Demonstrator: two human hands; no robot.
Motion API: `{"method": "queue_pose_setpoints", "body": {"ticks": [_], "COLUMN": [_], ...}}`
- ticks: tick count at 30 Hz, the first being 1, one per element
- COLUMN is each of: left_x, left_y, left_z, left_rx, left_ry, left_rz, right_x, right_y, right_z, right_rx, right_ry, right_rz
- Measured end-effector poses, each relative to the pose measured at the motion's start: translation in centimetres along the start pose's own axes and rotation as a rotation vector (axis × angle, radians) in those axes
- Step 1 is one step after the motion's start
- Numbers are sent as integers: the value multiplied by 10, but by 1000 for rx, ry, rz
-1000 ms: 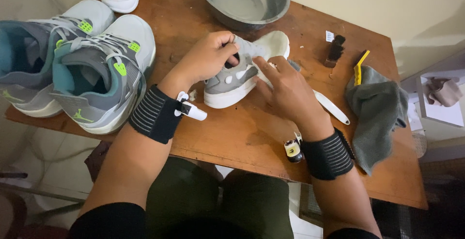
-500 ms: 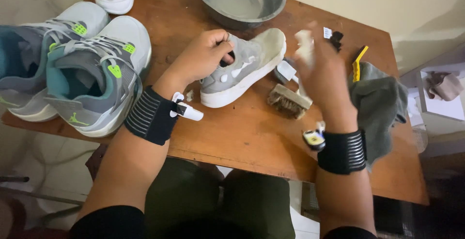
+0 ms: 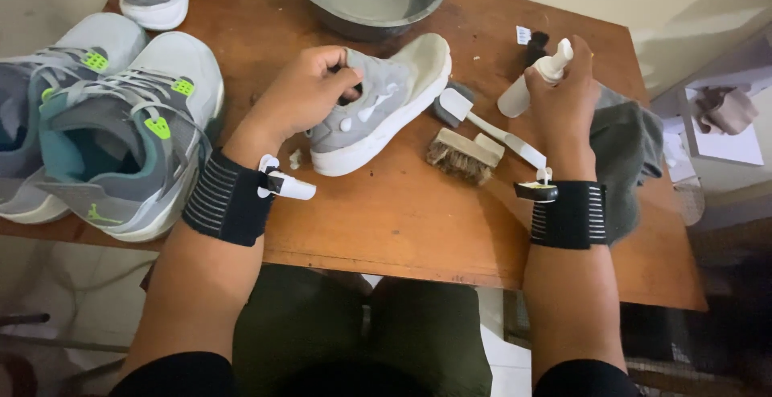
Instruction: The person cleans a gray sneaker by first scrubbing the white midsole with a small white sponge, then wiping the upper with a gray cloth. They apply a cleaning solution from a white bottle and continue scrubbing the upper with a white brush, followed by a brown brush.
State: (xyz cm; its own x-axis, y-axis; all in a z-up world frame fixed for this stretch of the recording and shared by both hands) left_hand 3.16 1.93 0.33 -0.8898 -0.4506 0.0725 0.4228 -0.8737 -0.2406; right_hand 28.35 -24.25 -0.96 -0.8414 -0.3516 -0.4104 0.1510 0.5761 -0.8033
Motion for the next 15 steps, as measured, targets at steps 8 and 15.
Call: {"method": "queue_pose_setpoints", "body": {"ticks": [8, 15], "left_x": [6, 2], "left_y": [-2, 0], "left_z": [6, -2], "left_rx": [-86, -18], "left_ry": [-31, -33], "left_rz": [6, -44], "right_x": [-1, 10], "right_y": [8, -28], "right_z": [6, -14], "right_rx": [-57, -54], "right_ry": [-87, -357], "right_rz": [46, 291]}}
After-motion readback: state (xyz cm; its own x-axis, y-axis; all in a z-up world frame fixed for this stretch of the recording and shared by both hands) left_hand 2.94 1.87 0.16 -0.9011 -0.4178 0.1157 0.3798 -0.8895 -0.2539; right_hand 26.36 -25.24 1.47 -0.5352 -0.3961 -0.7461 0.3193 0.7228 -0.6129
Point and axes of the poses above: each hand's wrist, its own x-axis away from the middle knuckle, its own y-axis out of the palm, z = x × y, the point moved 4 cm from there along -x, towards the middle knuckle, and after that the axes turned 9 degrees about x, right-handed, at the moved point
